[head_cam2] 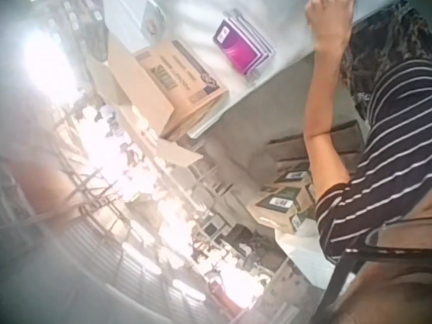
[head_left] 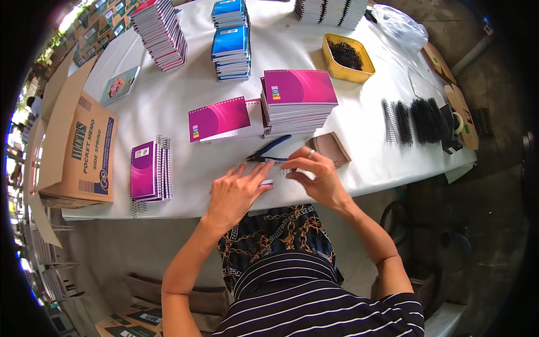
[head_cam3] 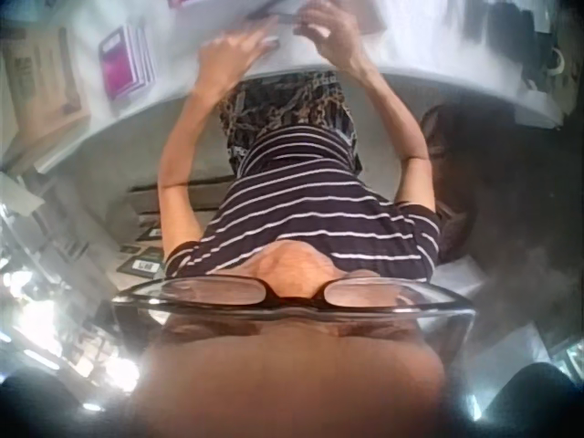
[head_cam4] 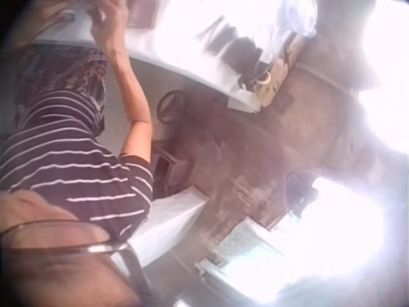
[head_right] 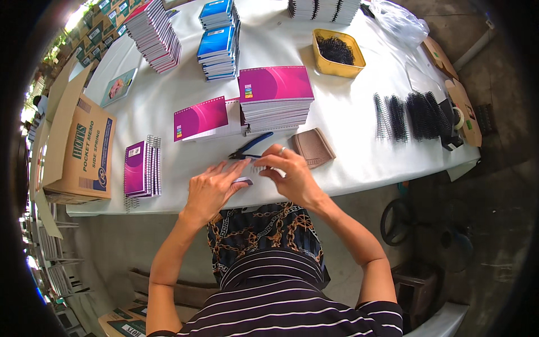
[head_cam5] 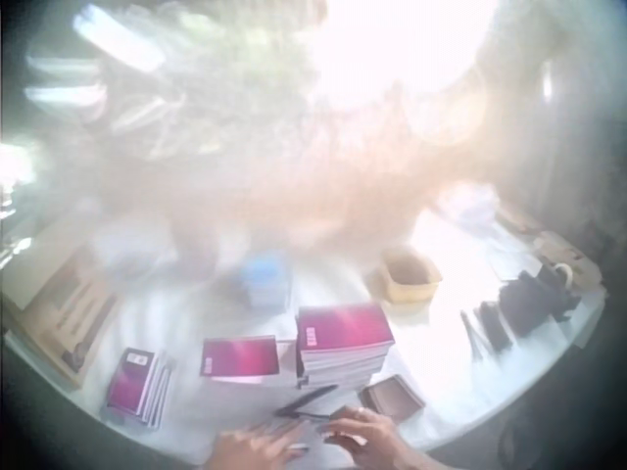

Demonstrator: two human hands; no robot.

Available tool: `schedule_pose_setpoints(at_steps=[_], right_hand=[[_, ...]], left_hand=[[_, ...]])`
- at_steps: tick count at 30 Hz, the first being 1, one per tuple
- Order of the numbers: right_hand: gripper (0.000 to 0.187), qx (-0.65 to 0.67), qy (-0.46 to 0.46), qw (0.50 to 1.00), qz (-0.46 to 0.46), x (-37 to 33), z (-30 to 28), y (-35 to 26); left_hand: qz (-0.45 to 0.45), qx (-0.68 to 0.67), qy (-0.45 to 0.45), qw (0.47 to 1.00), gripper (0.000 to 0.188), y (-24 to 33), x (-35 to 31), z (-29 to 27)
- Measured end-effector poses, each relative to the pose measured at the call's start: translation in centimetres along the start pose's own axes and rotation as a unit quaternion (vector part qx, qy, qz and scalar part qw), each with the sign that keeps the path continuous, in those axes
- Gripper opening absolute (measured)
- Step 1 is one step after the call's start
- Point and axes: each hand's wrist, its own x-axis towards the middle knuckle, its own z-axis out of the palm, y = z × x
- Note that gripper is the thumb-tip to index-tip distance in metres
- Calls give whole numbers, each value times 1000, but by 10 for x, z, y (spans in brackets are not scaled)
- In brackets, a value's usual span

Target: The person binds spiral notebooks by hand by inserting a plastic spiral through the punched holes of the notebook pages and cover, then using a pair of pliers to cut and crimp the end of the spiral coil.

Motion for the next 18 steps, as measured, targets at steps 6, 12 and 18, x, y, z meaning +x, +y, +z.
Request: schedule_pose_setpoints(at_steps=[6,12,18], right_hand=[[25,72,-51,995,50,0,11,5],[24,65,-81,994,33,8,8,6],[23,67,-76,995,0,9,8,8]], left_hand=[[9,3,-6,1000,54,-2,0,1],[5,13,-1,1000,60,-2,0,1],[-2,-4,-8,1000,60,-4,1,1]])
